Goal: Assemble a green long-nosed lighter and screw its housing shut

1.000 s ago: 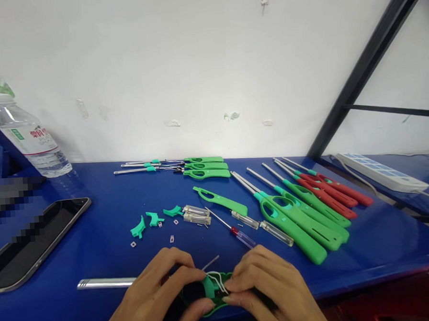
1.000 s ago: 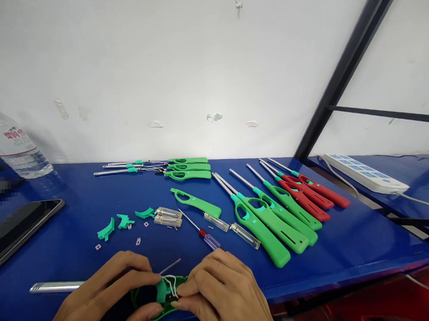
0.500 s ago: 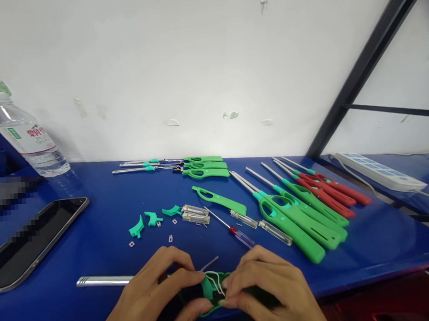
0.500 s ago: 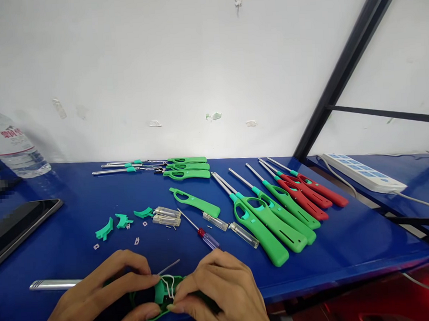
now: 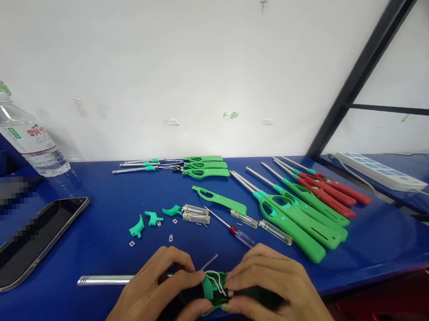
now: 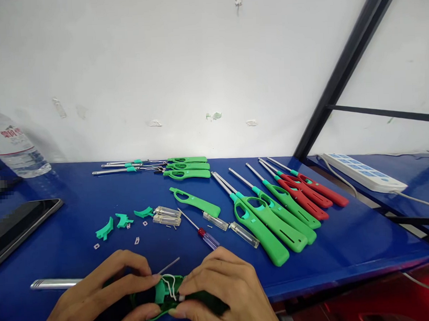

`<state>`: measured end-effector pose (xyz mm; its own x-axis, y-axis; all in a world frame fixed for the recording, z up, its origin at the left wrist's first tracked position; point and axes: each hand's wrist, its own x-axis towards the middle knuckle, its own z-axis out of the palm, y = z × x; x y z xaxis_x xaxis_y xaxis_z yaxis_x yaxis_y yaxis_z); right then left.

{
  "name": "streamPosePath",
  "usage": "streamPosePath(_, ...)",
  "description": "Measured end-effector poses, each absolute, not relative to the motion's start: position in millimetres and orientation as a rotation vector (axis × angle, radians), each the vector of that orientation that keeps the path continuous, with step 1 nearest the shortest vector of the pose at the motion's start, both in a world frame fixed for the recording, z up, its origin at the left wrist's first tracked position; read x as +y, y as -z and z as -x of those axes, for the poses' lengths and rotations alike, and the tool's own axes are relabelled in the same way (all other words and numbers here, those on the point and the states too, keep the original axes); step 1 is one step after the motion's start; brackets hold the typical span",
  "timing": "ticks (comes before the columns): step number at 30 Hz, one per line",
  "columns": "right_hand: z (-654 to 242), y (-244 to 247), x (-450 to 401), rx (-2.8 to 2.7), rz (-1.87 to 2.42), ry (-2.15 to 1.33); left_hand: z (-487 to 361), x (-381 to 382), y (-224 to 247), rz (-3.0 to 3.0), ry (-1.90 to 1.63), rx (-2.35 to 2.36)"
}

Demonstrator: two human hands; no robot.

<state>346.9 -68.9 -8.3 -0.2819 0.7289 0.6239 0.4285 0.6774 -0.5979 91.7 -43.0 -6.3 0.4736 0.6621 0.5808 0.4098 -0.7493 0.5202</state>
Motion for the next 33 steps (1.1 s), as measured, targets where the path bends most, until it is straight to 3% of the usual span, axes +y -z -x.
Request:
streamPosePath(29, -342.9, 2.3, -68.6, -2.22, 0.853, 0.38, -90.6, -41.4, 8.6, -2.461, -1.135, 0.895)
streamPosePath(33, -339.3, 7.5, -68.4, -2.154, 0.887, 0.47, -92.0, -40.9, 12.2, -2.535, -1.178, 1.062)
